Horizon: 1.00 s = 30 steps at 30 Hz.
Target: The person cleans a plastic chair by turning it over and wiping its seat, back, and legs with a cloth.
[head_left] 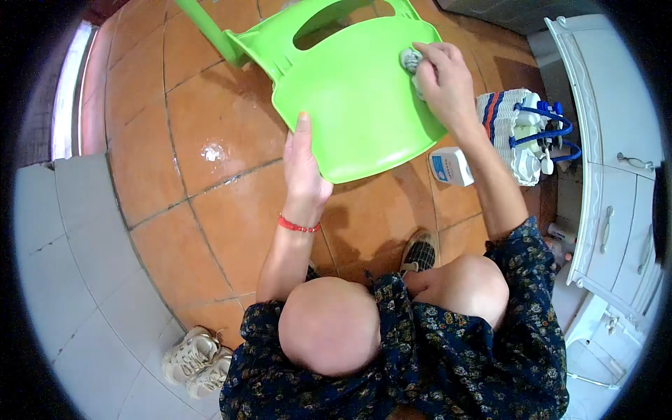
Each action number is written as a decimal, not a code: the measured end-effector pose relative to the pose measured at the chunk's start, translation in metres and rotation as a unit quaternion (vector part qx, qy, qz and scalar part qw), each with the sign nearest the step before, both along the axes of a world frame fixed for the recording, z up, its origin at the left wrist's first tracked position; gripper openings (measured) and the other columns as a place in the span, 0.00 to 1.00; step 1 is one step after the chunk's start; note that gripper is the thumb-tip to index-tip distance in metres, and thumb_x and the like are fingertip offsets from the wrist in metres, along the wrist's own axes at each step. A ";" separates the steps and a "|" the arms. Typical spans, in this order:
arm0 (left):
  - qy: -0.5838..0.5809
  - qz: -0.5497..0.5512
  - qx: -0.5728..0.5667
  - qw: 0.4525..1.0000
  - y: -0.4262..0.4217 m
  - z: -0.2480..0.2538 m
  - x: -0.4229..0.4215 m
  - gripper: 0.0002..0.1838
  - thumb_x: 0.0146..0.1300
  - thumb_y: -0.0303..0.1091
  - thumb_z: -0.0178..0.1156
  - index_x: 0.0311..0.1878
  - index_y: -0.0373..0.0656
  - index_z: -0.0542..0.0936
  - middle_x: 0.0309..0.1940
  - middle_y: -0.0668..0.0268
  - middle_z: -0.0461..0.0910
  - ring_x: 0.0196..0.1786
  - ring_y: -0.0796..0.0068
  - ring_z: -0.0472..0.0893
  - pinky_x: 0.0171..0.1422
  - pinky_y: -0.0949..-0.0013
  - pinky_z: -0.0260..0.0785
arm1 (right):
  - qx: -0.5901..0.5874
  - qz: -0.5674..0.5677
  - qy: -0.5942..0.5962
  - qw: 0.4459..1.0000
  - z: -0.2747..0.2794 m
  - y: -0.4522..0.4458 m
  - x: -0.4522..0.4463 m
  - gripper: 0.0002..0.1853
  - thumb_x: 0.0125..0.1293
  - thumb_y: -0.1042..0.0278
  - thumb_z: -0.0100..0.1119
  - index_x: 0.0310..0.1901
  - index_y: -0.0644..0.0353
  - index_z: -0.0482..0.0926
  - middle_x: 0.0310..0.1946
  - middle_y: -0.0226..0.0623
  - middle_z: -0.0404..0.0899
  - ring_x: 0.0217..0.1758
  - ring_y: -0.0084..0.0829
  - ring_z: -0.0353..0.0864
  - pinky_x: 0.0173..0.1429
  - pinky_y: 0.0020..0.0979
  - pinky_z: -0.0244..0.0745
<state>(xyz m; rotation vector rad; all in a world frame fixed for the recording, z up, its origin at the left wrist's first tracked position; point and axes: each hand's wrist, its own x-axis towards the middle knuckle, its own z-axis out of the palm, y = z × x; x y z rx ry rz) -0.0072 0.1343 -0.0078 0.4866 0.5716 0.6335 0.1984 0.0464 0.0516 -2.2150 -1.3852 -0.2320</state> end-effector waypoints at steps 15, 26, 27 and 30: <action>-0.013 0.020 0.005 1.000 -0.015 -0.010 0.004 0.27 0.76 0.49 0.39 0.65 0.36 0.63 0.60 0.59 0.71 0.60 0.66 0.73 0.64 0.61 0.69 | 0.008 0.066 -0.025 0.997 -0.014 -0.014 -0.084 0.09 0.56 0.66 0.59 0.38 0.59 0.79 0.36 0.41 0.76 0.41 0.41 0.77 0.43 0.38 0.75; 0.126 0.000 0.055 0.991 -0.034 -0.028 -0.002 0.26 0.76 0.47 0.39 0.64 0.33 0.63 0.60 0.57 0.70 0.60 0.65 0.73 0.66 0.62 0.66 | 0.044 -0.096 0.207 0.973 -0.051 -0.053 -0.039 0.15 0.61 0.64 0.59 0.49 0.59 0.80 0.42 0.44 0.79 0.47 0.41 0.78 0.51 0.36 0.74; 0.144 0.007 0.045 0.989 -0.036 -0.030 -0.001 0.26 0.76 0.47 0.39 0.64 0.33 0.63 0.60 0.57 0.70 0.60 0.65 0.73 0.65 0.62 0.66 | 0.035 -0.101 0.204 0.973 -0.053 -0.056 -0.041 0.15 0.61 0.64 0.60 0.48 0.60 0.80 0.41 0.45 0.79 0.46 0.42 0.78 0.51 0.37 0.74; 0.183 0.020 0.039 0.982 -0.042 -0.041 -0.001 0.27 0.76 0.47 0.39 0.64 0.33 0.63 0.60 0.58 0.71 0.60 0.66 0.73 0.64 0.62 0.68 | 0.010 -0.105 0.190 0.976 -0.061 -0.061 -0.047 0.15 0.60 0.64 0.60 0.47 0.64 0.78 0.41 0.48 0.78 0.45 0.45 0.78 0.51 0.40 0.73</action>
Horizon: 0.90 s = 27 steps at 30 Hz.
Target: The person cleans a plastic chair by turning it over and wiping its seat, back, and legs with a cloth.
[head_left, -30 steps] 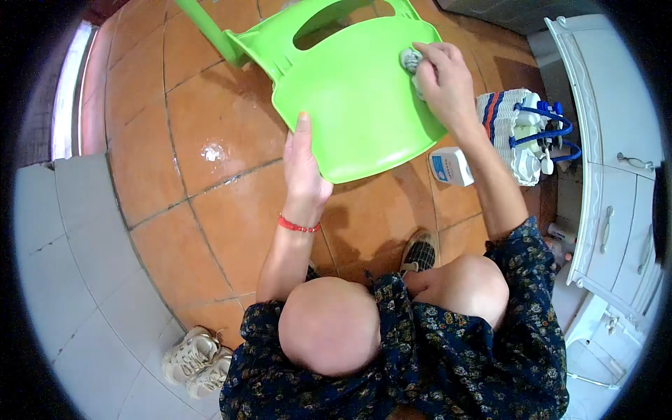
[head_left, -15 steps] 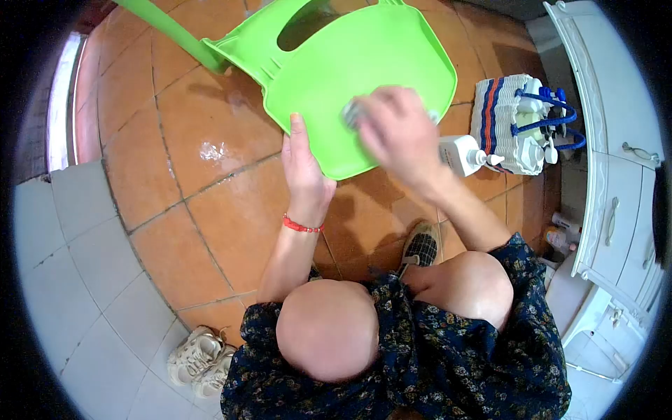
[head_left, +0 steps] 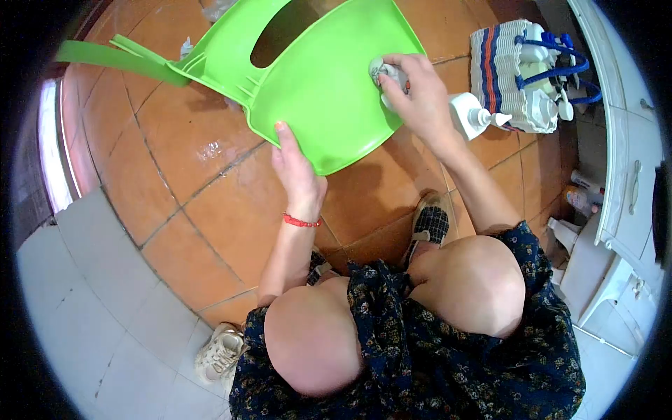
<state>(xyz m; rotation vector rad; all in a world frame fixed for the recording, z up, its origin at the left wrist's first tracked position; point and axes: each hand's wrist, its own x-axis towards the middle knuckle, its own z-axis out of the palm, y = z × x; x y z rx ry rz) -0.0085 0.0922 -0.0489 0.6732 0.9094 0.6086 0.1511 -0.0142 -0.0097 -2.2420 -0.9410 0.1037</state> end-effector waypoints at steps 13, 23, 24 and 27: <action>-0.023 -0.010 0.002 1.000 0.001 0.007 0.008 0.27 0.76 0.48 0.40 0.66 0.37 0.62 0.62 0.59 0.69 0.62 0.64 0.72 0.66 0.57 0.67 | 0.000 0.007 -0.032 0.999 0.002 0.006 -0.014 0.13 0.57 0.63 0.63 0.39 0.62 0.76 0.37 0.45 0.76 0.39 0.47 0.79 0.41 0.42 0.75; -0.056 -0.011 0.005 0.998 0.003 0.018 0.017 0.27 0.76 0.49 0.39 0.67 0.38 0.61 0.63 0.60 0.67 0.64 0.64 0.70 0.68 0.58 0.64 | -0.021 -0.027 -0.082 0.996 0.006 0.015 0.000 0.13 0.59 0.60 0.60 0.38 0.61 0.77 0.35 0.46 0.77 0.37 0.47 0.80 0.40 0.43 0.76; -0.054 -0.001 0.000 0.999 0.002 0.018 0.016 0.27 0.75 0.49 0.40 0.66 0.36 0.62 0.62 0.59 0.69 0.62 0.65 0.72 0.67 0.59 0.66 | -0.035 -0.041 -0.098 0.994 0.002 0.015 0.009 0.13 0.59 0.59 0.60 0.38 0.61 0.77 0.35 0.47 0.77 0.37 0.47 0.80 0.40 0.43 0.76; -0.041 0.010 -0.007 0.999 0.001 0.018 0.014 0.28 0.75 0.50 0.41 0.65 0.35 0.63 0.61 0.59 0.70 0.60 0.65 0.73 0.65 0.60 0.67 | -0.055 -0.055 -0.116 0.990 -0.003 0.014 0.033 0.14 0.60 0.58 0.57 0.37 0.62 0.77 0.35 0.48 0.77 0.36 0.47 0.80 0.39 0.44 0.76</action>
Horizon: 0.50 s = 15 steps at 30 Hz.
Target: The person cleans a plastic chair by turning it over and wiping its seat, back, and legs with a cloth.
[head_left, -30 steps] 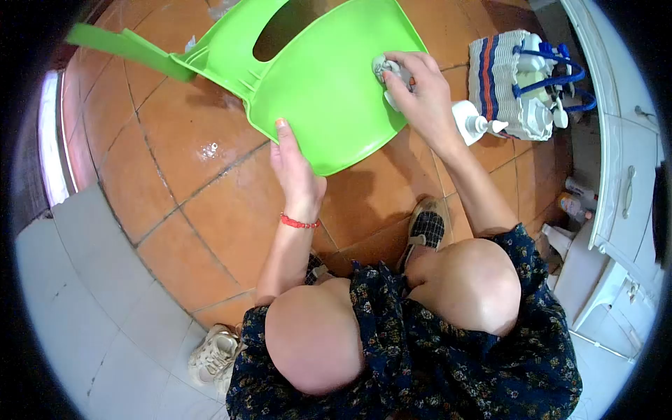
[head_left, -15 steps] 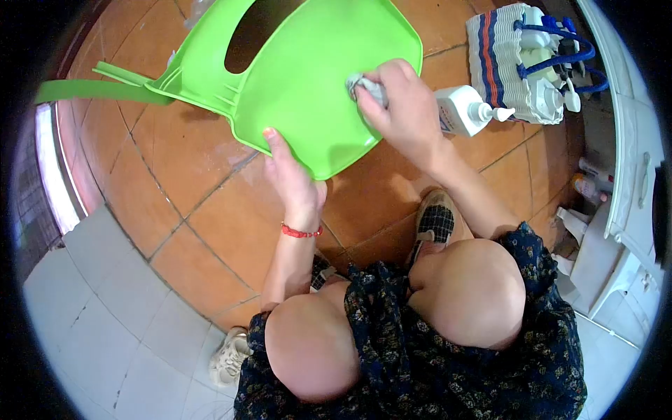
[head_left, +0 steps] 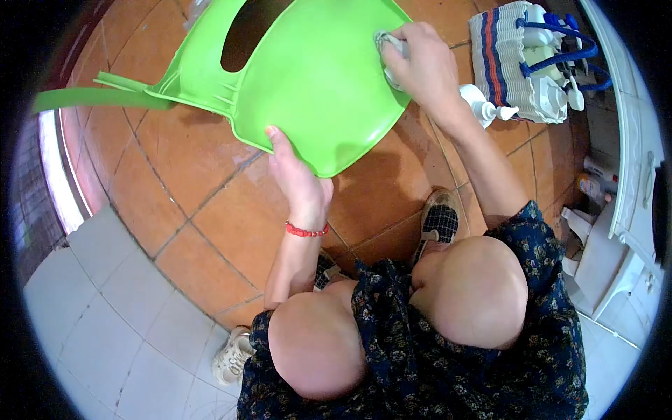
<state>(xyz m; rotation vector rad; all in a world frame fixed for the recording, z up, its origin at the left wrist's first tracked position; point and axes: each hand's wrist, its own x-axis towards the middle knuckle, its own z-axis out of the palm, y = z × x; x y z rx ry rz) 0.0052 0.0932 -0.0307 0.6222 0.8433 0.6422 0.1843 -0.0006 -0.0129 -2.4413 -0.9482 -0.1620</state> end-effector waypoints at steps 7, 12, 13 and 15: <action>0.000 -0.003 -0.001 1.000 0.002 -0.004 -0.004 0.29 0.75 0.51 0.39 0.67 0.37 0.61 0.64 0.59 0.67 0.64 0.63 0.69 0.69 0.57 0.62 | 0.045 0.107 -0.002 0.993 0.013 0.007 -0.054 0.14 0.60 0.57 0.58 0.37 0.61 0.75 0.34 0.46 0.76 0.37 0.46 0.79 0.39 0.44 0.76; 0.004 -0.008 -0.012 1.000 0.002 0.005 -0.001 0.28 0.75 0.50 0.38 0.67 0.37 0.61 0.64 0.60 0.67 0.65 0.63 0.69 0.70 0.57 0.62 | 0.040 0.059 0.053 0.996 0.018 0.012 -0.055 0.15 0.60 0.56 0.56 0.41 0.59 0.76 0.37 0.44 0.77 0.40 0.46 0.80 0.41 0.44 0.76; 0.005 -0.005 -0.007 1.000 0.002 0.005 -0.001 0.28 0.75 0.50 0.38 0.67 0.37 0.61 0.64 0.60 0.67 0.65 0.63 0.69 0.70 0.57 0.62 | 0.044 0.044 0.048 0.997 0.017 0.011 -0.048 0.15 0.60 0.56 0.56 0.42 0.58 0.76 0.38 0.43 0.77 0.41 0.46 0.80 0.41 0.44 0.76; 0.006 0.009 -0.004 1.000 0.000 0.004 0.000 0.28 0.75 0.50 0.40 0.66 0.36 0.62 0.62 0.59 0.68 0.63 0.64 0.70 0.68 0.59 0.64 | 0.011 0.005 0.061 0.998 0.016 0.008 -0.027 0.14 0.60 0.58 0.55 0.44 0.56 0.77 0.39 0.43 0.78 0.41 0.46 0.80 0.41 0.44 0.76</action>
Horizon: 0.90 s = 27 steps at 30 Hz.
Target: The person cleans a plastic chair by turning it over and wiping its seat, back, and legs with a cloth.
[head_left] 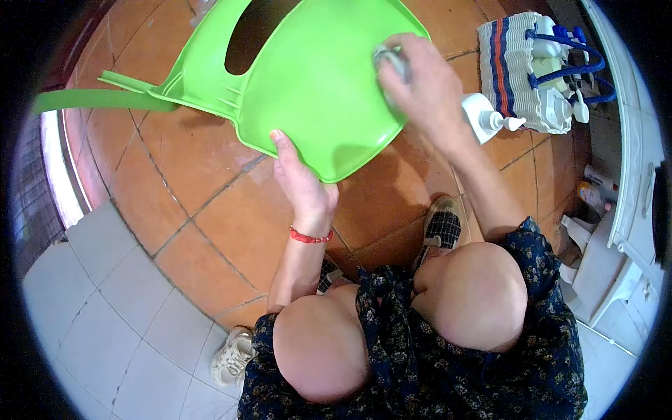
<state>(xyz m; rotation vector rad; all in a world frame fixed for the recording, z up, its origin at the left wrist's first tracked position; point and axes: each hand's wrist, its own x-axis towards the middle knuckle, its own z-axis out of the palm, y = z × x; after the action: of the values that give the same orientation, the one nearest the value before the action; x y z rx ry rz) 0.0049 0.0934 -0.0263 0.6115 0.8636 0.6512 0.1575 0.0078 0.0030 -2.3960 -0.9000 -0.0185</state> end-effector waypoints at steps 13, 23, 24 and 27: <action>-0.010 0.018 -0.011 1.000 0.002 0.003 0.001 0.28 0.75 0.50 0.42 0.64 0.34 0.65 0.59 0.58 0.72 0.60 0.65 0.74 0.64 0.61 0.68 | 0.029 0.068 -0.059 0.996 0.004 0.003 -0.025 0.09 0.58 0.60 0.59 0.34 0.56 0.78 0.31 0.37 0.76 0.34 0.40 0.80 0.35 0.38 0.76; 0.004 0.000 -0.006 1.000 0.002 0.001 -0.005 0.28 0.75 0.50 0.40 0.67 0.37 0.61 0.63 0.60 0.68 0.64 0.64 0.69 0.69 0.58 0.63 | 0.008 0.066 -0.046 0.997 0.007 -0.010 -0.021 0.12 0.57 0.60 0.58 0.38 0.57 0.78 0.35 0.41 0.76 0.39 0.44 0.79 0.40 0.42 0.76; 0.003 -0.002 -0.006 1.000 0.003 0.000 -0.006 0.28 0.75 0.50 0.40 0.67 0.37 0.61 0.63 0.60 0.68 0.64 0.64 0.69 0.69 0.58 0.63 | 0.030 0.085 -0.045 0.995 0.008 -0.010 -0.026 0.12 0.57 0.60 0.58 0.38 0.57 0.78 0.35 0.41 0.77 0.39 0.44 0.79 0.40 0.41 0.76; 0.000 -0.008 -0.008 1.000 0.003 0.001 -0.008 0.28 0.75 0.50 0.40 0.67 0.37 0.61 0.63 0.60 0.68 0.64 0.64 0.70 0.69 0.58 0.63 | 0.009 0.059 -0.033 0.998 0.003 -0.010 -0.016 0.12 0.57 0.59 0.58 0.38 0.57 0.79 0.35 0.41 0.77 0.39 0.43 0.79 0.40 0.41 0.76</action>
<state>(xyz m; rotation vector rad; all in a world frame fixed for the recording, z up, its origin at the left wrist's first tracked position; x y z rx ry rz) -0.0030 0.0968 -0.0257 0.6032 0.8619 0.6283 0.1417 -0.0027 0.0063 -2.3336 -1.0667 -0.0612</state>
